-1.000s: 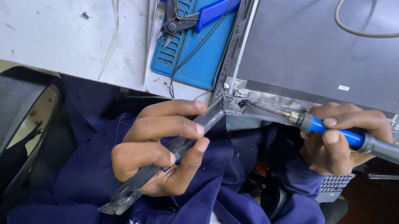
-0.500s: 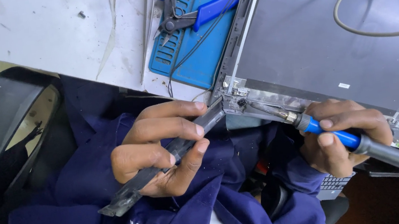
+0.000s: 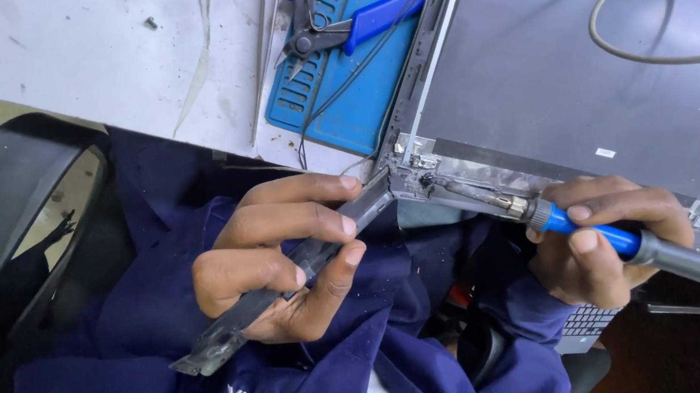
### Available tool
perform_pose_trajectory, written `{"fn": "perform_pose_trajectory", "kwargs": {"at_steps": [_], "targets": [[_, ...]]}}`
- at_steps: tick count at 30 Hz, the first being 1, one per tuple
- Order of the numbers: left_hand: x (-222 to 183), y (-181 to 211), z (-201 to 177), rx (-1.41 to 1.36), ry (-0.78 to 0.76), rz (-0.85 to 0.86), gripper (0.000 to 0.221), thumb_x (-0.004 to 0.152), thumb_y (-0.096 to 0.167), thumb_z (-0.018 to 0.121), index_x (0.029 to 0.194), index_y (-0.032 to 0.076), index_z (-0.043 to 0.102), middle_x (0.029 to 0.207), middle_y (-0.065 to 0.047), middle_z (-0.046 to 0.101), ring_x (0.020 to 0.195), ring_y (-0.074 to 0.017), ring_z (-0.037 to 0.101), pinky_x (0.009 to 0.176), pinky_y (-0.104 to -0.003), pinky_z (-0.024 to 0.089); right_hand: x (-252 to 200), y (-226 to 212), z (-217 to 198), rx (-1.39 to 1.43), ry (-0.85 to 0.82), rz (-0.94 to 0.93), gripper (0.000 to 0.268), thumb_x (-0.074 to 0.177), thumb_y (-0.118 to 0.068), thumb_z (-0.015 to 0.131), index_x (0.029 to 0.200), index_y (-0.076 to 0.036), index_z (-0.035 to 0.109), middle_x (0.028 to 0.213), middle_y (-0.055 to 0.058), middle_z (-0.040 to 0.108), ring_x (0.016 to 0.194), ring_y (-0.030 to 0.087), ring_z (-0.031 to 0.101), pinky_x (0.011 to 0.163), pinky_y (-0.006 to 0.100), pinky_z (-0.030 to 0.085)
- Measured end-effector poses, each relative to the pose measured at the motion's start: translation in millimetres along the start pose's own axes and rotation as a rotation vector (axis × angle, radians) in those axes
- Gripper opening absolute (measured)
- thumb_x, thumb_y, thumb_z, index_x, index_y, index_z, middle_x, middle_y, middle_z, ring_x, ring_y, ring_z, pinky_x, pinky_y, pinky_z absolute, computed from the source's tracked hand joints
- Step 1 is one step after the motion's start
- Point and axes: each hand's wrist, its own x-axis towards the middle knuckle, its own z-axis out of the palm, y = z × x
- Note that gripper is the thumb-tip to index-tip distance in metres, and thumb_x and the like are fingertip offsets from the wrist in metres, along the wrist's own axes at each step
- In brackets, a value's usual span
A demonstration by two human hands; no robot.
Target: Using a soldering iron to repair or reinforce the hinge bracket on a laptop screen assembly.
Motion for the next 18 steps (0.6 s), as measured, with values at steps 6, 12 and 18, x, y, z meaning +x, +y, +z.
{"fn": "perform_pose_trajectory", "kwargs": {"at_steps": [6, 12, 18], "targets": [[-1, -1, 5, -0.002, 0.078, -0.004, 0.039, 0.091, -0.003, 0.067, 0.100, 0.014, 0.033, 0.097, -0.014, 0.063, 0.091, -0.0382, 0.076, 0.086, -0.038, 0.067, 3, -7, 8, -0.089, 0.047, 0.016, 0.020, 0.088, -0.019, 0.059, 0.081, -0.005, 0.047, 0.062, 0.009, 0.043, 0.043, 0.025, 0.050, 0.042, 0.038, 0.047], [-1, -4, 6, 0.004, 0.065, 0.037, 0.038, 0.092, -0.002, 0.067, 0.101, 0.014, 0.033, 0.096, -0.012, 0.063, 0.088, -0.0348, 0.074, 0.084, -0.040, 0.069, -3, -1, 1, -0.046, 0.064, 0.013, 0.018, 0.084, -0.016, 0.060, 0.080, -0.003, 0.047, 0.066, 0.009, 0.046, 0.045, 0.027, 0.052, 0.041, 0.040, 0.046], [-3, -5, 7, -0.002, 0.089, 0.039, 0.038, 0.091, -0.003, 0.067, 0.101, 0.014, 0.034, 0.096, -0.012, 0.064, 0.089, -0.0347, 0.075, 0.085, -0.040, 0.068, -3, -4, 6, -0.068, 0.057, -0.002, 0.018, 0.090, -0.014, 0.058, 0.082, -0.003, 0.046, 0.070, 0.008, 0.045, 0.044, 0.025, 0.053, 0.042, 0.040, 0.052]]}}
